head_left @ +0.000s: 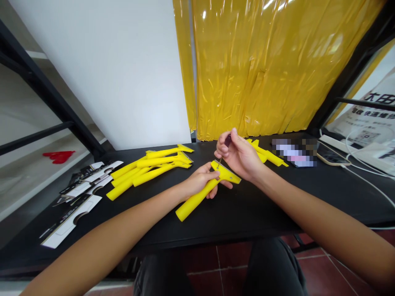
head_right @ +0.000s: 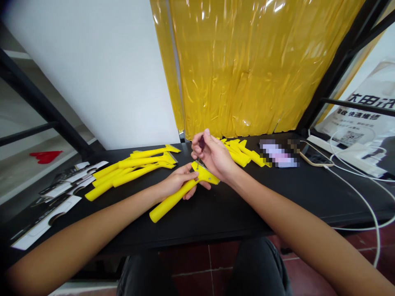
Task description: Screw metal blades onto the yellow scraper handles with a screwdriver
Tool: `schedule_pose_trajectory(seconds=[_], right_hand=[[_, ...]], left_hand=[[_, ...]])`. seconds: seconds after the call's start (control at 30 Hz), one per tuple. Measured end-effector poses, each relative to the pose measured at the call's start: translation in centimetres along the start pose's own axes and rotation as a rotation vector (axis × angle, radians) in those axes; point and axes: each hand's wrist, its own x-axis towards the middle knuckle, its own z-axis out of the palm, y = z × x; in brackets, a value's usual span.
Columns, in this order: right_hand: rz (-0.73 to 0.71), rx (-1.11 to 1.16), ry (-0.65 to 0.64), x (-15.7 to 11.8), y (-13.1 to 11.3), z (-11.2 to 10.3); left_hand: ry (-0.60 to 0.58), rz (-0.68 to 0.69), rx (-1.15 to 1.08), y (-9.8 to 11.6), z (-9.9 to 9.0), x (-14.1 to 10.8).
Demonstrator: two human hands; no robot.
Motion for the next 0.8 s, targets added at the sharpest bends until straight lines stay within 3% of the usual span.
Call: schedule_pose_trajectory(seconds=[0.2,0.47,0.57,0.67,0.73,0.8], right_hand=[[0.013,0.091,0.002,0.2,0.1,-0.2],[-0.082,-0.029,0.081,0.4,-1.3,-0.3],[-0.305,-0.233,0.193,0.3,-2.5,-1.1],[-0.504,-0.66,0.307,0.2,-3.2,-2.3],[-0.476,-0.913,0.285,0.3,-3.2,-2.9],[-0.362,-1.038,0.185,0.4,-2.9,-3.2]], left_hand=[[0.033,0.006,0.024,0.2,0.1,-0.1],[0.027,-0.029,0.041,0.8,0.2,-0.3],[0.063,-0.004,0.104,2.0,0.1,-0.9],[0.132,0.085,0.186,3.7,-0.5,-1.5],[0.173,0.158,0.272,4.6,-1.3,-1.8],[0.225,0.218,0.414,5.1,-2.2,-2.1]])
